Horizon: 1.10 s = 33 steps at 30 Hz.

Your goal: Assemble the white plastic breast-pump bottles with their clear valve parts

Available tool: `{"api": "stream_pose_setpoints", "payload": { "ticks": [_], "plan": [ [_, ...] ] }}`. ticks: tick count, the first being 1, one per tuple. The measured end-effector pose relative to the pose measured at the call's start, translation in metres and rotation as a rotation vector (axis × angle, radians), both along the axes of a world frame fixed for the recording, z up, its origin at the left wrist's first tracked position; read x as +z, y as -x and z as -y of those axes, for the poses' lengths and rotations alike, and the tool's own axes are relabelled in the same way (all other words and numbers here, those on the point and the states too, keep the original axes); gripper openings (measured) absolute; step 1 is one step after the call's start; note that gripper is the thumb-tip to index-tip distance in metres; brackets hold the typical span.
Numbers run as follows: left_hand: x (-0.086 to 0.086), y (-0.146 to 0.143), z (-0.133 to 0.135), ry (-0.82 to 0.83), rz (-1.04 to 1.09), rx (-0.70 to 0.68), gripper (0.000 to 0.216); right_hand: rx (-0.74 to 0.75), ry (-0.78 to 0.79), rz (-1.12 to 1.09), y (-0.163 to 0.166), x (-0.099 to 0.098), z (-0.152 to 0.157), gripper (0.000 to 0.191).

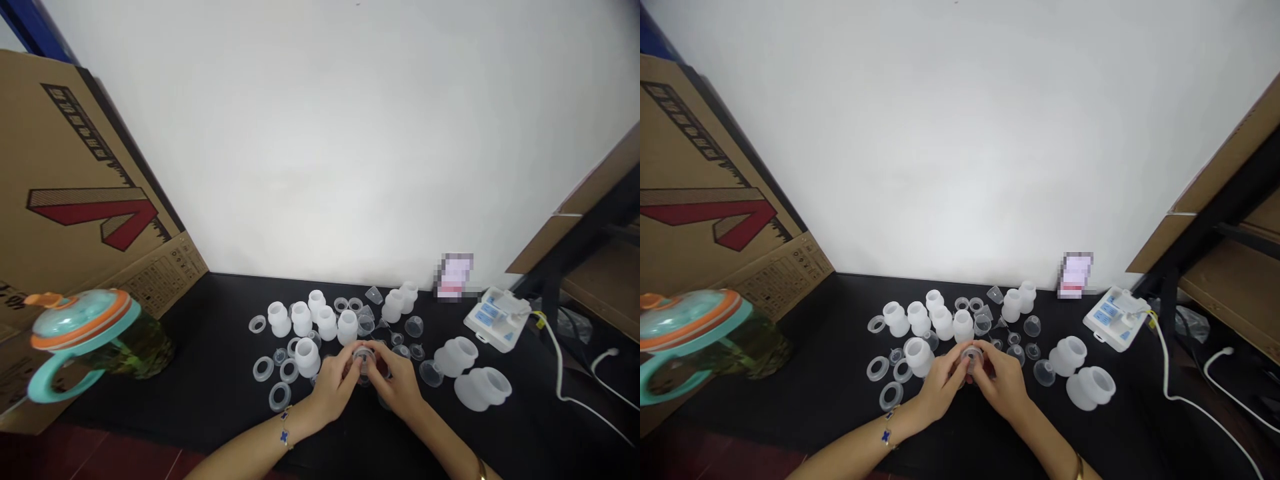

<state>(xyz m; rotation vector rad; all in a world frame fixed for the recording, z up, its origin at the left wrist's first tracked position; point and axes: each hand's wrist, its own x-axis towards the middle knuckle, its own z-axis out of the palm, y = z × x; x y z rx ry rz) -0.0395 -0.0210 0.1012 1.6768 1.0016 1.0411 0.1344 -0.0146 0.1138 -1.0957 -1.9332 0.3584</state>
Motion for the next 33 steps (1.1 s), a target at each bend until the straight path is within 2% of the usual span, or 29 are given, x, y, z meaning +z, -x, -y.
{"api": "stream_pose_setpoints", "payload": {
  "ticks": [13, 20, 33],
  "plan": [
    [0.0022, -0.0022, -0.0052, 0.134, 0.195, -0.026, 0.041, 0.021, -0.07, 0.02, 0.0015, -0.0034, 0.0024, 0.03],
    [0.0021, -0.0014, -0.0057, 0.129, 0.179, -0.022, 0.043, 0.033, -0.05, 0.021, 0.0011, -0.0046, 0.0031, 0.031],
    [0.0045, -0.001, -0.0061, 0.134, 0.124, -0.012, 0.036, 0.035, -0.141, 0.018, 0.0022, -0.006, 0.0017, 0.029]
  ]
}}
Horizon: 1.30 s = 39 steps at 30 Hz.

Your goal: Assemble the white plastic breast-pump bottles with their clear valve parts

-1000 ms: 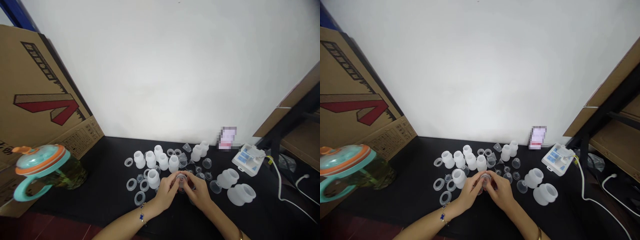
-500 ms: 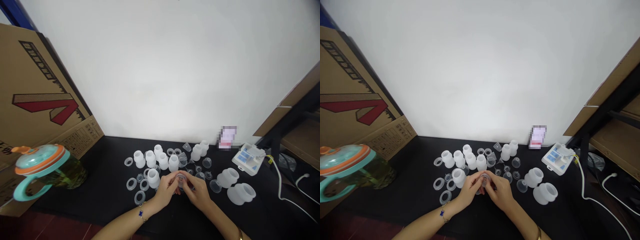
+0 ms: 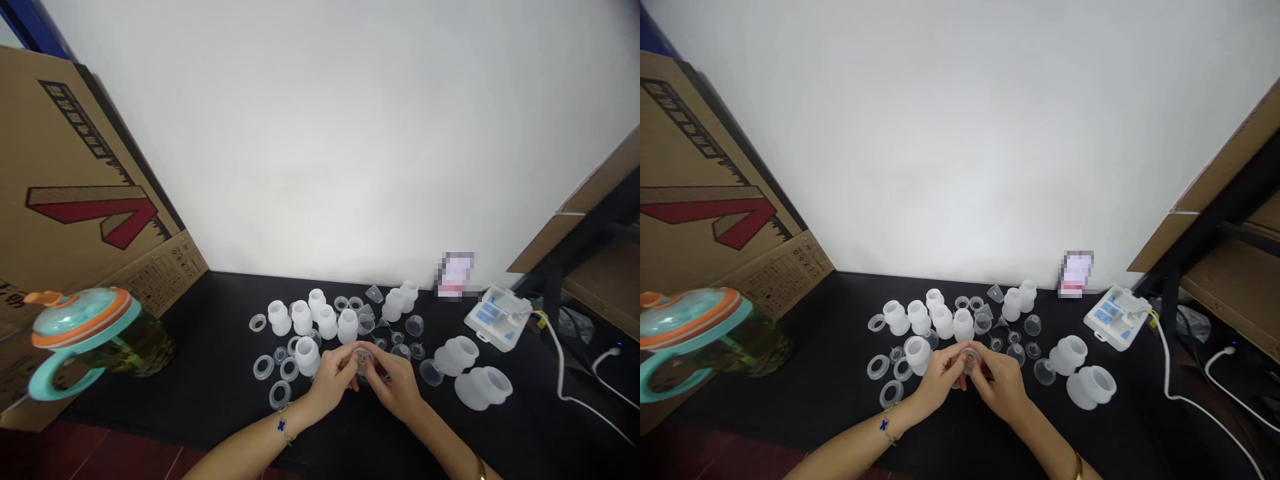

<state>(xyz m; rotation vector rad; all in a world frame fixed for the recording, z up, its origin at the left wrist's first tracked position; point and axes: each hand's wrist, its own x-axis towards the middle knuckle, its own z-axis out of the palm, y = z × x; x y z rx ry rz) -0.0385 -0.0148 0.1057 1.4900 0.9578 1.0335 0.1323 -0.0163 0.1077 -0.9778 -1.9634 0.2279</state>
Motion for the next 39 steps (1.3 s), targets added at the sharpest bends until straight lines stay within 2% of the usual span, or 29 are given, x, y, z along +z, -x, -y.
{"api": "stream_pose_setpoints", "payload": {
  "ticks": [17, 26, 33, 39],
  "plan": [
    [0.0018, 0.0001, -0.0001, -0.037, -0.049, 0.005, 0.037, -0.002, -0.016, 0.023, -0.0011, 0.0005, 0.0001, 0.031],
    [-0.0043, 0.0014, 0.0032, -0.025, 0.007, -0.014, 0.04, 0.005, -0.021, 0.017, -0.0008, 0.0045, 0.0003, 0.03],
    [0.0006, 0.0004, 0.0037, -0.042, 0.031, -0.022, 0.033, 0.044, -0.051, 0.011, 0.0005, 0.0072, 0.001, 0.031],
    [-0.0021, 0.0004, 0.0019, -0.024, 0.031, -0.007, 0.032, 0.045, -0.074, -0.004, 0.0003, 0.0037, 0.0002, 0.029]
  ]
}}
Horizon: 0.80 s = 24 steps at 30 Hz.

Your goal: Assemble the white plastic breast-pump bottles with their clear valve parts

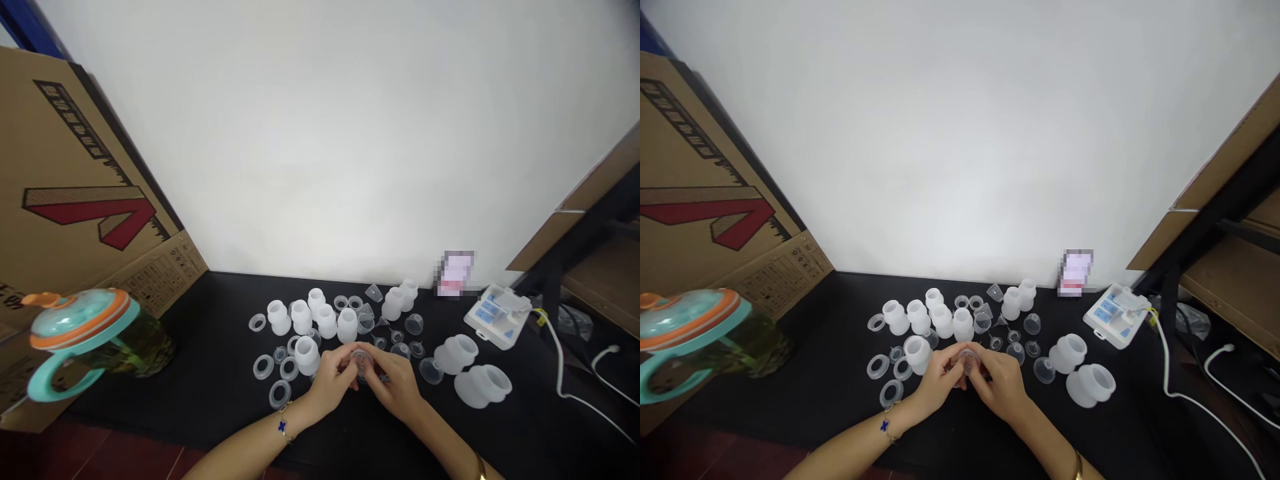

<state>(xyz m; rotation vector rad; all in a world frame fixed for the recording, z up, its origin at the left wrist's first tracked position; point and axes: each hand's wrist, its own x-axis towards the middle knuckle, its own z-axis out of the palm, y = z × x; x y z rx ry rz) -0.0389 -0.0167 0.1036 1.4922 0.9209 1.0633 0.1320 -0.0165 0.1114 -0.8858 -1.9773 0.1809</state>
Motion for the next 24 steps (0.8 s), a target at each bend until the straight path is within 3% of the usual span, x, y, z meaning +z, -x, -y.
{"api": "stream_pose_setpoints", "payload": {
  "ticks": [18, 24],
  "plan": [
    [0.0005, 0.0015, -0.0029, -0.037, -0.081, 0.032, 0.029, -0.012, -0.006, 0.02, -0.0005, -0.0002, -0.0008, 0.029],
    [-0.0039, 0.0005, -0.003, 0.005, -0.008, 0.024, 0.034, 0.008, 0.046, 0.031, -0.0016, -0.0009, -0.0003, 0.029]
  ]
}}
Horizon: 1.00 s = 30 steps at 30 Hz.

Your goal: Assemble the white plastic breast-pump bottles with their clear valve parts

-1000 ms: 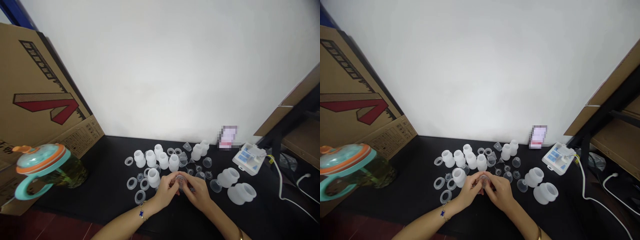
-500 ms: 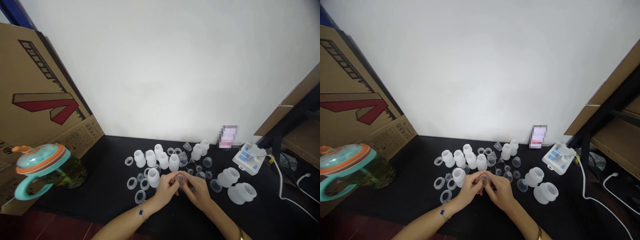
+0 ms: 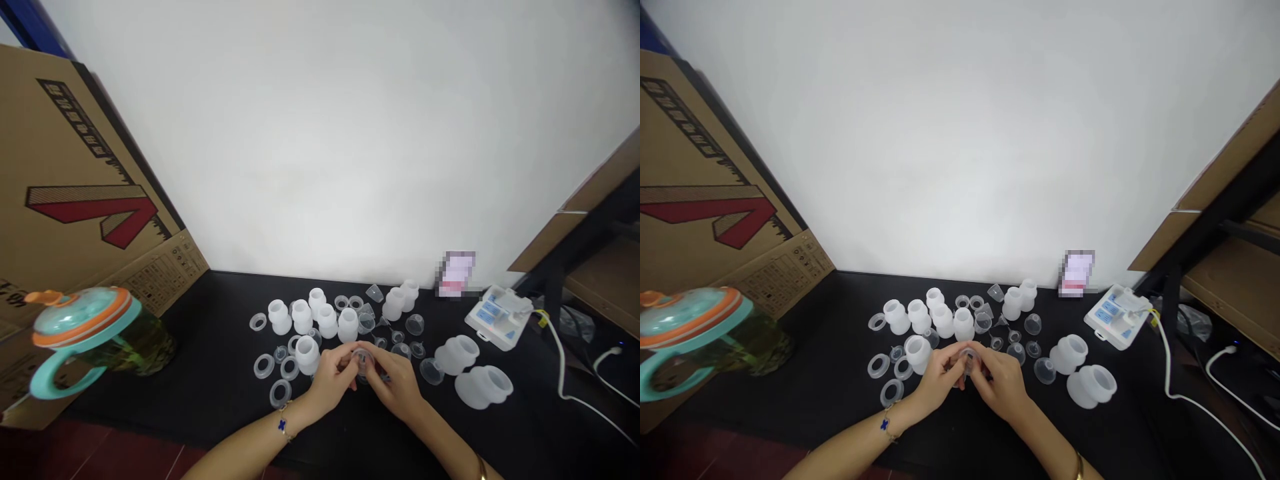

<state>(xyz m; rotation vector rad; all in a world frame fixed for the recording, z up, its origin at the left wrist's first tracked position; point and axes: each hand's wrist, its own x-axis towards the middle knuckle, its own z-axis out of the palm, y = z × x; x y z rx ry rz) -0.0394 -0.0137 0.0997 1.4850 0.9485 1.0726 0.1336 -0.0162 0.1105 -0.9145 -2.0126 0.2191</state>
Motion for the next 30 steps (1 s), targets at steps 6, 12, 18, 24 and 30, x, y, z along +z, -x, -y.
{"api": "stream_pose_setpoints", "payload": {
  "ticks": [6, 12, 18, 24, 30],
  "plan": [
    [-0.002, 0.001, 0.001, -0.012, 0.029, -0.007, 0.04, 0.033, 0.024, -0.011, -0.002, -0.001, -0.001, 0.031],
    [0.002, 0.001, 0.002, -0.017, 0.013, -0.011, 0.042, 0.03, 0.019, -0.01, -0.002, -0.001, -0.001, 0.031],
    [0.01, 0.0, 0.003, -0.025, -0.003, -0.024, 0.037, 0.032, -0.009, -0.009, -0.001, -0.002, -0.001, 0.033],
    [0.01, 0.001, 0.002, -0.041, -0.034, -0.011, 0.036, 0.025, -0.009, -0.001, -0.001, -0.003, -0.001, 0.032],
    [0.007, 0.001, 0.002, -0.049, -0.051, -0.012, 0.033, 0.019, -0.038, -0.005, -0.001, -0.005, -0.001, 0.032]
  ]
}}
